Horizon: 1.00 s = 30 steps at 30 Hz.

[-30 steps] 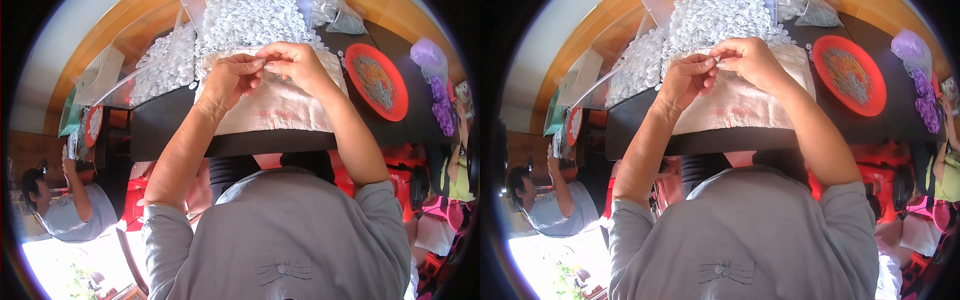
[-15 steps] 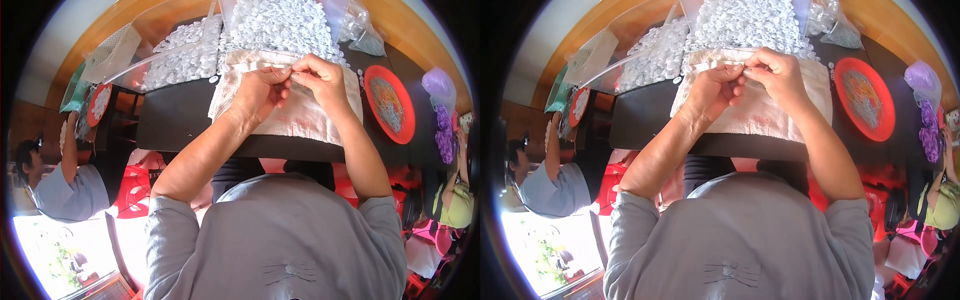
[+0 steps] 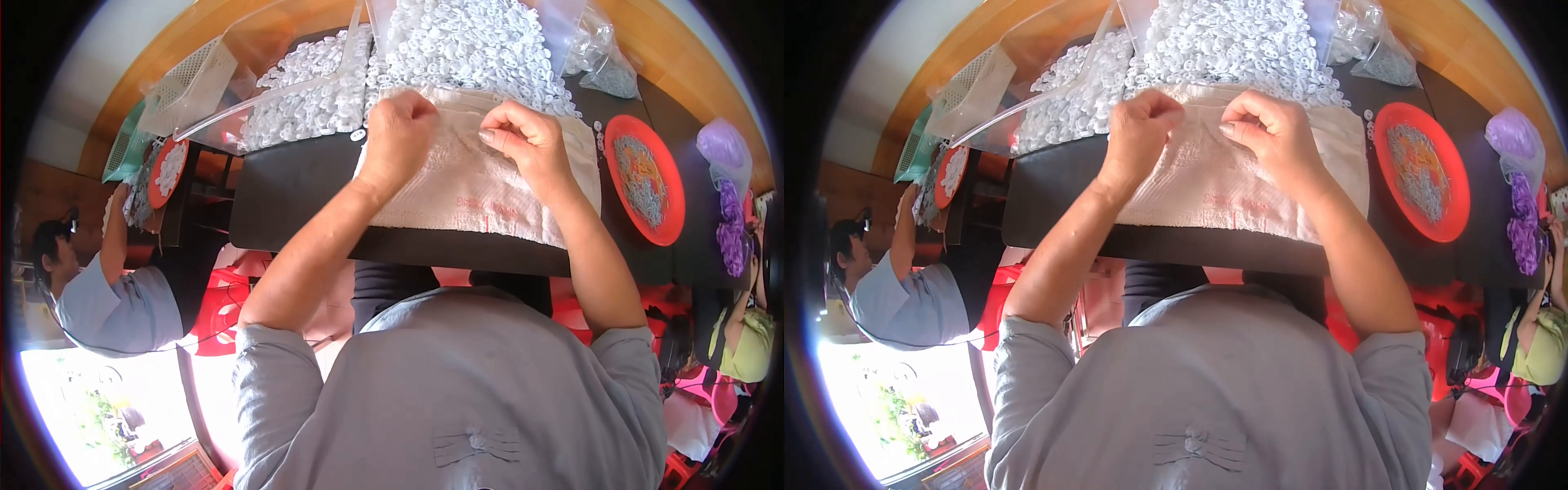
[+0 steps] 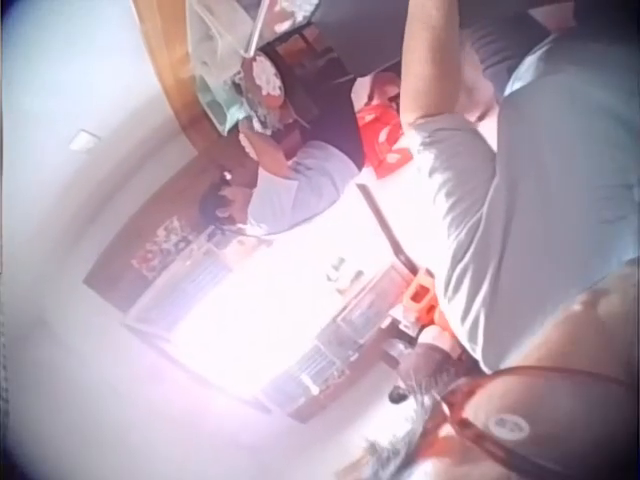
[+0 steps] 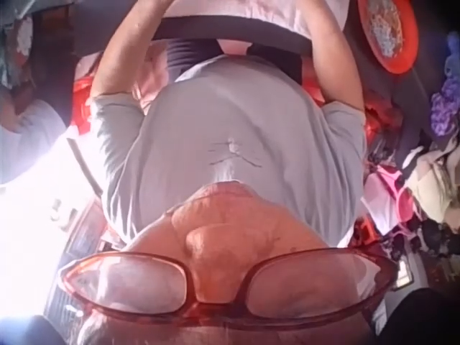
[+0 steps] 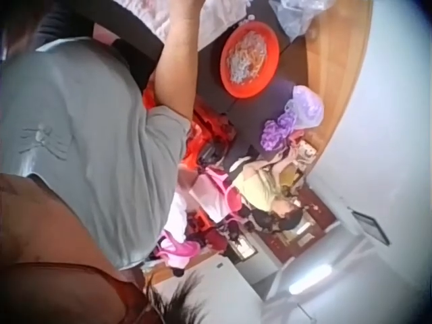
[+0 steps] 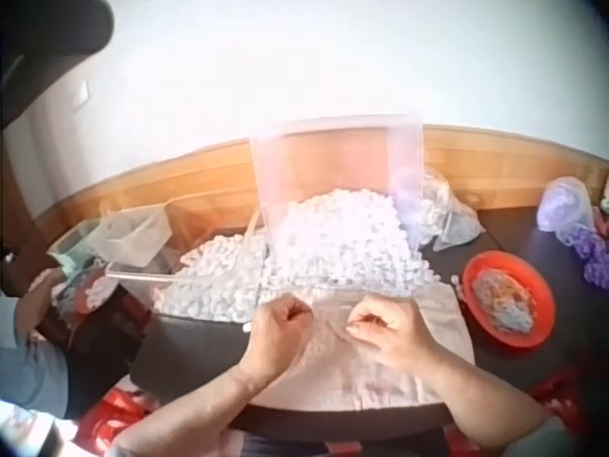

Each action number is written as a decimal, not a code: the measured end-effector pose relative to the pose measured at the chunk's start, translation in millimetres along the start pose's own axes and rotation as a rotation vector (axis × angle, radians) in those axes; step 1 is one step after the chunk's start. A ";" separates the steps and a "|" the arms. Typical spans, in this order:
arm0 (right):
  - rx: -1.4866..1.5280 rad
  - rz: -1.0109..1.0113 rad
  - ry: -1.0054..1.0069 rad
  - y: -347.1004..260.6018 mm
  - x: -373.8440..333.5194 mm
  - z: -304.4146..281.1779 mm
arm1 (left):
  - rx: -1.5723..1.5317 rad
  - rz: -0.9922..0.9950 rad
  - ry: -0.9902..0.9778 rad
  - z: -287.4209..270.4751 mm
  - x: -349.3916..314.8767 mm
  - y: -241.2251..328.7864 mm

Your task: Assembling small white plastic components by hand on a padded workspace.

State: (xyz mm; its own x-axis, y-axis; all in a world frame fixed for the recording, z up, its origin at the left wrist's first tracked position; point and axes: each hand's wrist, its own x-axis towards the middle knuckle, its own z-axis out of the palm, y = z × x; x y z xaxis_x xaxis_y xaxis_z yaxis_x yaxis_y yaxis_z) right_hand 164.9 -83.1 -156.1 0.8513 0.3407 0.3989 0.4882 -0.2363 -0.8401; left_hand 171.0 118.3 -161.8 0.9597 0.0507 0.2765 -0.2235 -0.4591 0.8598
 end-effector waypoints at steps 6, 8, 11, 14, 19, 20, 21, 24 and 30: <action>0.061 0.025 0.032 14.0 0.2 1.7 | 0.748 0.198 -0.031 -4.1 38.2 -21.1; 0.071 0.039 0.039 14.5 0.8 1.6 | 0.663 0.076 -0.163 -9.2 40.8 -14.4; 0.017 0.058 0.019 10.3 1.5 3.0 | 0.589 0.077 -0.199 -16.3 44.6 -18.5; 0.033 0.090 0.001 12.2 1.2 3.5 | 0.597 0.100 -0.197 -15.0 45.2 -16.6; -0.028 0.086 -0.003 15.2 1.3 5.2 | 0.564 0.136 -0.121 -11.2 43.7 -22.0; -0.028 0.089 -0.005 15.0 1.4 6.2 | 0.504 0.134 -0.090 -10.6 44.3 -24.1; -0.087 -0.001 0.019 14.1 1.0 6.8 | 0.504 0.134 -0.090 -9.7 44.2 -23.9; -0.153 -0.139 0.007 8.1 0.4 10.6 | 0.291 0.247 0.091 -7.1 42.6 -22.3; -0.264 -0.140 -0.067 18.6 -2.0 13.6 | -0.313 0.136 0.006 -3.9 21.0 10.5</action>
State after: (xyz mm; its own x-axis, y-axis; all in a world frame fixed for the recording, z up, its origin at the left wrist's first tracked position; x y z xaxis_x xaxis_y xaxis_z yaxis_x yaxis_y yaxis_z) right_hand 169.6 -75.8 -177.6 0.7622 0.4437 0.4714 0.6401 -0.4080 -0.6510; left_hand 188.2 117.9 -145.3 0.9166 0.0129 0.3996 -0.3921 -0.1671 0.9046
